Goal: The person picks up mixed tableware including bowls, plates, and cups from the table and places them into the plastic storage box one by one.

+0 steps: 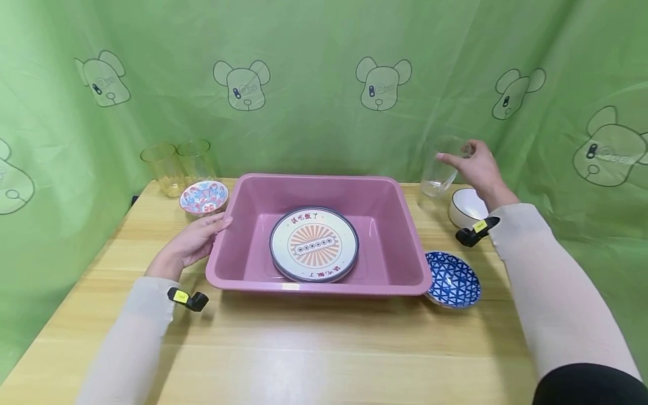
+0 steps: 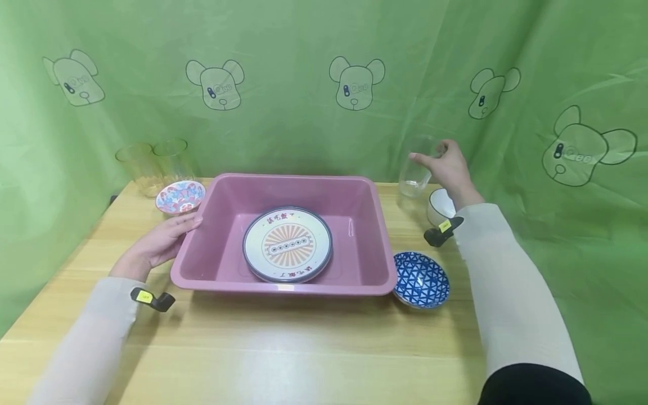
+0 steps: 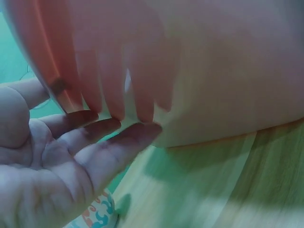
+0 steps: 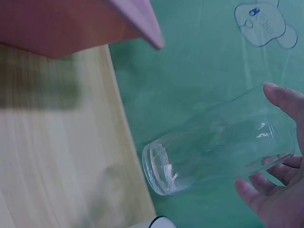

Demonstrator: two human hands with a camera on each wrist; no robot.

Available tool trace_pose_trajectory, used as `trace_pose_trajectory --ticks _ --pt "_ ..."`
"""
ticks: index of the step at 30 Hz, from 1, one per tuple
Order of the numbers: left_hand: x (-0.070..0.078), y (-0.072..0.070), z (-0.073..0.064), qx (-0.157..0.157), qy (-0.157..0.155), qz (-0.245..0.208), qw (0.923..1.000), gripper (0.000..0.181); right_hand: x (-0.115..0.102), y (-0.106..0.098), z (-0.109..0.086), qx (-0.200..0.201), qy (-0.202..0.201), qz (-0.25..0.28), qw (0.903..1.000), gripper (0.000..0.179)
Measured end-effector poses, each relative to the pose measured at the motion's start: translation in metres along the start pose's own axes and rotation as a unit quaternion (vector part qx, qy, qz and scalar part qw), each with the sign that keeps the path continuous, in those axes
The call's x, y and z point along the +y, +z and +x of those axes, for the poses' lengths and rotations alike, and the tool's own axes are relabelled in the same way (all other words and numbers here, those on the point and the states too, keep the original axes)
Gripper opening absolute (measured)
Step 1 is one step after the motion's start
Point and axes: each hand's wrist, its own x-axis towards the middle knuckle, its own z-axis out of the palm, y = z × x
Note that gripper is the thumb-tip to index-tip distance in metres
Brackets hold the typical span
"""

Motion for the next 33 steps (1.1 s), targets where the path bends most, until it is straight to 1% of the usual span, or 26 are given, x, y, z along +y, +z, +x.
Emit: trace_pose_trajectory --ticks 4,8,12,17,20,24,27,31,33 --pt "0.004 0.003 -0.001 0.012 -0.004 0.034 0.9993 0.047 -0.011 -0.003 -0.004 -0.001 -0.011 -0.003 0.9999 0.115" --pt "0.008 0.004 -0.002 0.025 -0.011 0.092 0.9954 0.054 -0.024 -0.007 -0.009 -0.005 -0.018 -0.002 0.9998 0.113" --pt "0.015 0.005 -0.003 0.033 -0.017 0.158 0.9867 0.057 -0.037 -0.009 -0.015 -0.005 -0.028 0.001 0.9996 0.110" --pt "0.030 0.007 -0.005 0.032 -0.022 0.223 0.9740 0.062 -0.049 -0.012 -0.022 -0.010 -0.029 -0.001 0.9995 0.109" --pt "0.041 0.009 -0.006 0.039 -0.016 0.242 0.9695 0.063 -0.056 -0.012 -0.026 -0.014 -0.030 0.002 0.9995 0.107" --pt "0.056 0.013 -0.007 0.048 0.000 0.264 0.9634 0.065 -0.064 -0.011 -0.031 -0.017 -0.034 0.007 0.9993 0.106" --pt "0.066 0.018 -0.007 0.061 0.012 0.284 0.9569 0.065 -0.069 -0.009 -0.035 -0.022 -0.038 0.010 0.9990 0.104" --pt "0.077 0.029 -0.004 0.082 0.030 0.294 0.9517 0.063 -0.076 -0.005 -0.040 -0.029 -0.047 0.021 0.9982 0.102" --pt "0.081 0.035 -0.002 0.088 0.037 0.295 0.9507 0.062 -0.080 -0.003 -0.042 -0.034 -0.051 0.029 0.9977 0.101"
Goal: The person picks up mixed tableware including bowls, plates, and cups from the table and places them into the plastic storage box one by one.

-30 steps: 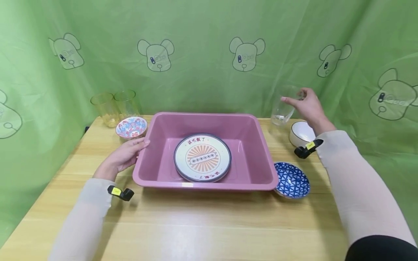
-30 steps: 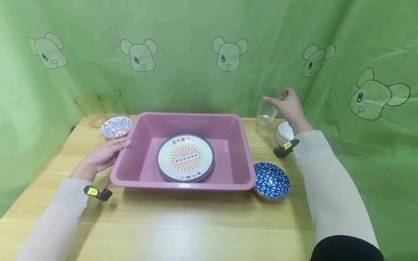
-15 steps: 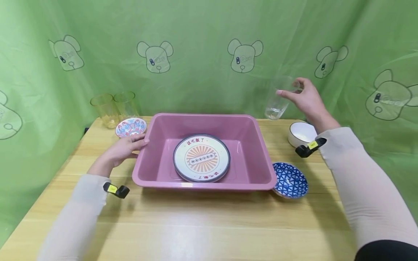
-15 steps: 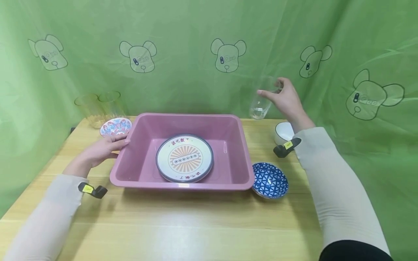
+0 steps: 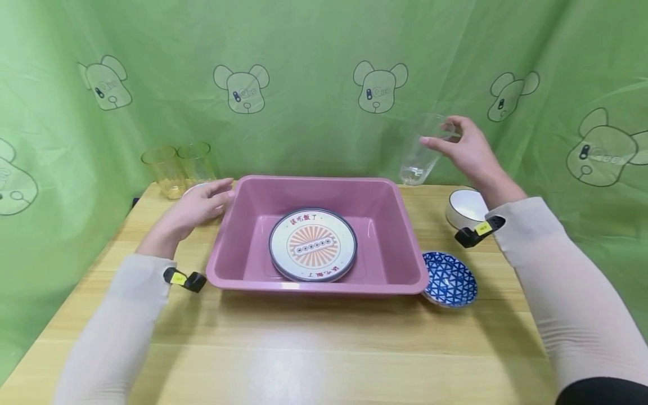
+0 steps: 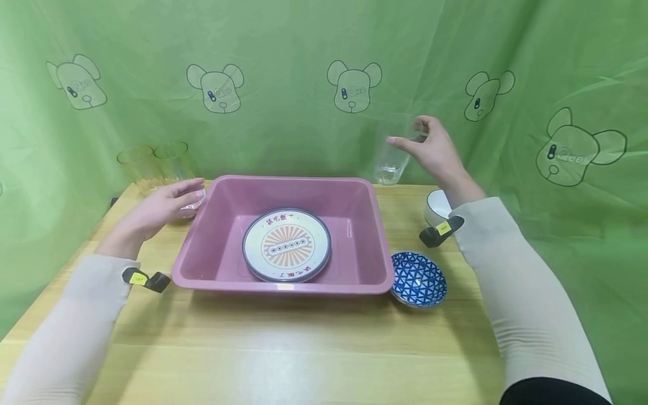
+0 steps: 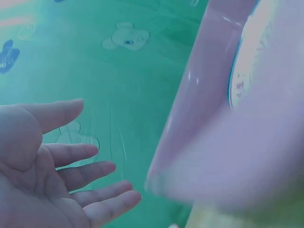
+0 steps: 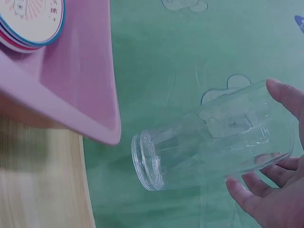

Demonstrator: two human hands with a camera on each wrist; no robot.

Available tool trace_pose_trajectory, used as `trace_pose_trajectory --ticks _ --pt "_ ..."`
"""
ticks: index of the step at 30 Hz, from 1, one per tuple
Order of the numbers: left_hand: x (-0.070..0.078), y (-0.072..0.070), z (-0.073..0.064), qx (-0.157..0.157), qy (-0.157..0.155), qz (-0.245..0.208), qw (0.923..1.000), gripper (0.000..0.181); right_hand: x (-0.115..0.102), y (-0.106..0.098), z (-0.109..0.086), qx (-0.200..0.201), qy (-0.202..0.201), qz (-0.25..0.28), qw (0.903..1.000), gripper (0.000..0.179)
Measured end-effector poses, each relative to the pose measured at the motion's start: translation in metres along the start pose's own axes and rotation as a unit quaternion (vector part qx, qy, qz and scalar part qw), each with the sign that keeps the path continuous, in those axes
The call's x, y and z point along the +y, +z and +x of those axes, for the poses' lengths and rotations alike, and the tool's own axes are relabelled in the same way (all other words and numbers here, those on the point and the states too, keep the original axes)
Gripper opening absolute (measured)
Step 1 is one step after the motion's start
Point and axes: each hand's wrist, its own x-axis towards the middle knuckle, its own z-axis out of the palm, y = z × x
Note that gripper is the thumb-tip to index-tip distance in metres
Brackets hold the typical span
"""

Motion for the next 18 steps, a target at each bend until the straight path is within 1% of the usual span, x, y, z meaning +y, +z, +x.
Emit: trace_pose_trajectory --ticks 5,7,11,13,15,18 --pt "0.020 0.011 0.006 0.010 -0.002 -0.010 0.9999 0.063 -0.007 0.007 -0.005 -0.011 -0.006 0.018 0.9998 0.100" --pt "0.028 0.016 0.011 0.015 0.004 -0.008 0.9998 0.063 -0.010 0.010 -0.007 -0.012 -0.010 0.029 0.9995 0.099" --pt "0.043 0.027 0.023 0.030 0.022 -0.004 0.9993 0.064 -0.014 0.017 -0.011 -0.014 -0.015 0.049 0.9986 0.096" --pt "0.051 0.034 0.029 0.034 0.033 -0.013 0.9988 0.066 -0.016 0.020 -0.012 -0.015 -0.019 0.058 0.9980 0.096" --pt "0.058 0.040 0.034 0.034 0.044 -0.029 0.9980 0.066 -0.017 0.023 -0.014 -0.018 -0.021 0.067 0.9974 0.095" --pt "0.068 0.049 0.044 0.030 0.059 -0.033 0.9972 0.063 -0.018 0.029 -0.016 -0.021 -0.025 0.075 0.9966 0.095"
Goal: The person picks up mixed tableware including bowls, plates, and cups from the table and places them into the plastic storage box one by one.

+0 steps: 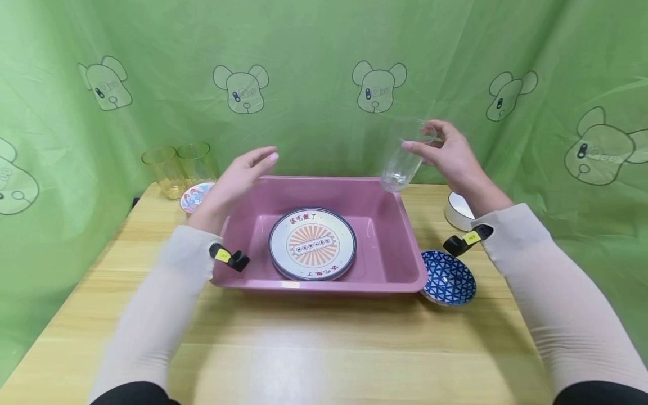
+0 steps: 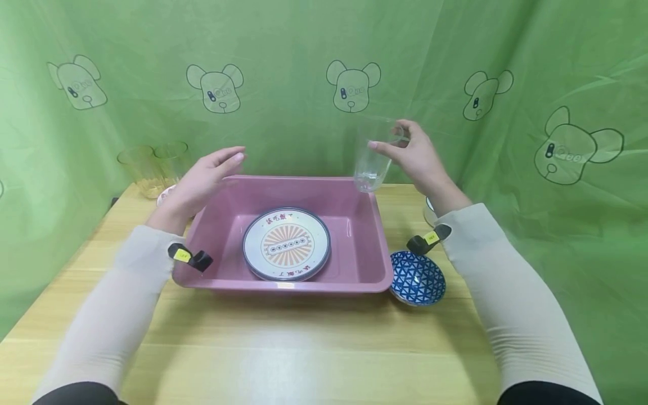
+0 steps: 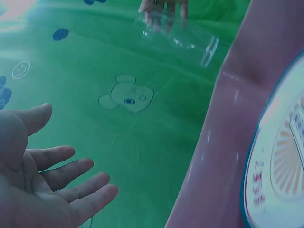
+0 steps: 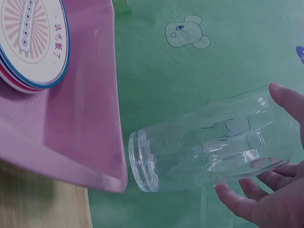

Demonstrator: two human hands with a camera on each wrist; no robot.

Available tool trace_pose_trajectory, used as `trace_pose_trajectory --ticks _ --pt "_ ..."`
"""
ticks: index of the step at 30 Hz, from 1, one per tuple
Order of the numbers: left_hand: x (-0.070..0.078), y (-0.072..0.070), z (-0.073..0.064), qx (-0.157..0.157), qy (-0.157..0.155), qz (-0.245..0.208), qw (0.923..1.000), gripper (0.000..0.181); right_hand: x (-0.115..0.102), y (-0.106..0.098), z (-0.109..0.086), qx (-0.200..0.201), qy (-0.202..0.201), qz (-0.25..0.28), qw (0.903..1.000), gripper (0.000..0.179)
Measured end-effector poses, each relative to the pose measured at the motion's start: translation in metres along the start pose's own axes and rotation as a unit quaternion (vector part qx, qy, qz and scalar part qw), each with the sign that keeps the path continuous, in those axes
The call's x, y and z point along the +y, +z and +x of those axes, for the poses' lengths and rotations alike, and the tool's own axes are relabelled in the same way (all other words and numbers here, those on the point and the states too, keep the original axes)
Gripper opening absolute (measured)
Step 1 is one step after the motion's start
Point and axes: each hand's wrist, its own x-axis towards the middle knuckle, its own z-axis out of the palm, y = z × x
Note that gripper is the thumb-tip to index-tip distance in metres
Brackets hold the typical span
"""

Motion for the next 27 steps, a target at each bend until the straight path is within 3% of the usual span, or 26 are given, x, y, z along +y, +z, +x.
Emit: trace_pose_trajectory --ticks 4,12,16,27 --pt "0.010 0.015 0.013 -0.007 0.011 0.011 0.9999 0.060 0.000 0.007 -0.003 -0.003 0.000 0.005 1.0000 0.095" --pt "0.022 0.049 0.035 -0.027 0.006 -0.048 0.9985 0.059 0.002 0.022 -0.008 0.000 -0.005 0.012 0.9999 0.094" --pt "0.022 0.065 0.042 -0.036 0.008 -0.052 0.9980 0.060 0.005 0.030 -0.009 -0.001 -0.002 0.023 0.9997 0.093" --pt "0.021 0.102 0.060 -0.046 -0.010 -0.117 0.9920 0.056 0.012 0.054 -0.009 0.009 0.009 0.029 0.9995 0.099"
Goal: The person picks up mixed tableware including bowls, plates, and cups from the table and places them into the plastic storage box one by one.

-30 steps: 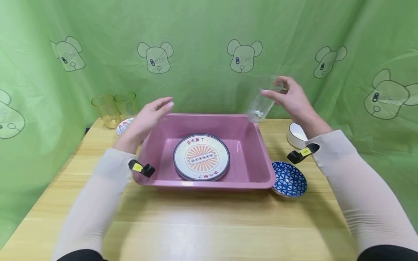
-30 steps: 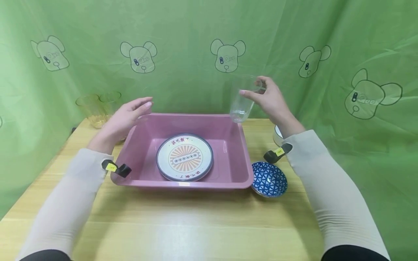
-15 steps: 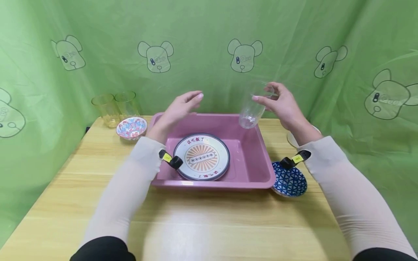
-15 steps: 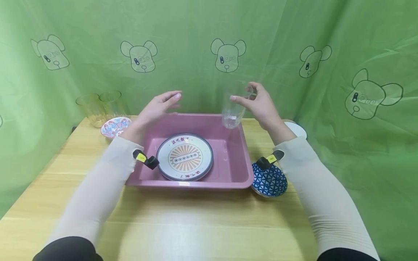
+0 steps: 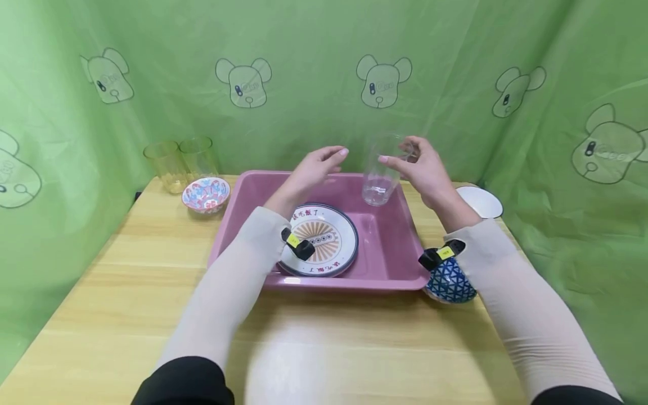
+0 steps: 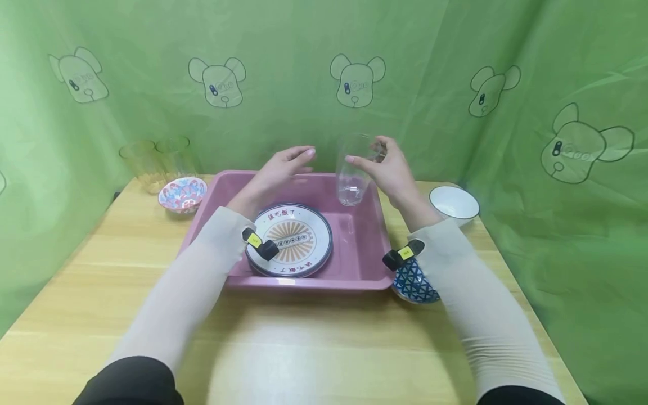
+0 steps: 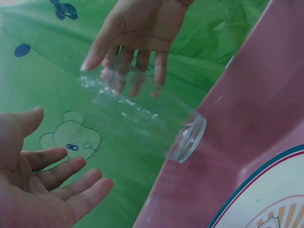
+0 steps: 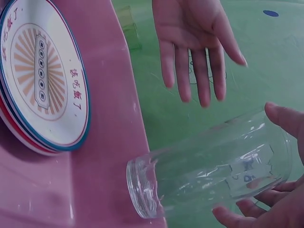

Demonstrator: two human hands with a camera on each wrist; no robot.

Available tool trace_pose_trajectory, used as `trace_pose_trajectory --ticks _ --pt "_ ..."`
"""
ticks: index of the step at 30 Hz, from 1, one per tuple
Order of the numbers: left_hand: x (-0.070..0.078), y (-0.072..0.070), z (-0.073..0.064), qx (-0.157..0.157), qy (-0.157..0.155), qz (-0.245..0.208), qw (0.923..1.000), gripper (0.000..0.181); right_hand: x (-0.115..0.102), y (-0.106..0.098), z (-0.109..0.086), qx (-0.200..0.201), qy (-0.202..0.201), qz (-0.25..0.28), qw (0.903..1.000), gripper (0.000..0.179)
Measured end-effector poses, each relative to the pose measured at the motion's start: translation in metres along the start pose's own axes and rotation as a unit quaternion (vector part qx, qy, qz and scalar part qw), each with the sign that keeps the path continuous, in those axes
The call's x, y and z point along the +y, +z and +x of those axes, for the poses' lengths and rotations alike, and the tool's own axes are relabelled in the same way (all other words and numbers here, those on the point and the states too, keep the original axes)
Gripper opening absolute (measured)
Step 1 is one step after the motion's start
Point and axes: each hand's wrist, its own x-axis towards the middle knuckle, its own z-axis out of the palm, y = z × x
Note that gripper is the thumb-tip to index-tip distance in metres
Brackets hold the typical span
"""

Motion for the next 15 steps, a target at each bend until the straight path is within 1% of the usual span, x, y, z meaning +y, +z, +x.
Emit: trace_pose_trajectory --ticks 4,6,11,15 --pt "-0.002 0.009 0.008 -0.001 -0.010 0.010 0.9999 0.057 0.001 0.008 -0.001 0.004 0.006 0.008 0.9999 0.101" --pt "-0.005 0.013 0.012 -0.003 -0.020 0.002 0.9998 0.057 0.002 0.012 -0.002 0.004 0.009 0.008 0.9999 0.101" --pt "-0.010 0.023 0.020 -0.012 -0.041 -0.020 0.9989 0.061 0.003 0.020 -0.003 0.009 0.008 -0.015 0.9998 0.101" --pt "-0.014 0.027 0.023 -0.009 -0.053 -0.011 0.9985 0.067 0.005 0.026 -0.002 0.011 0.007 -0.040 0.9991 0.105"
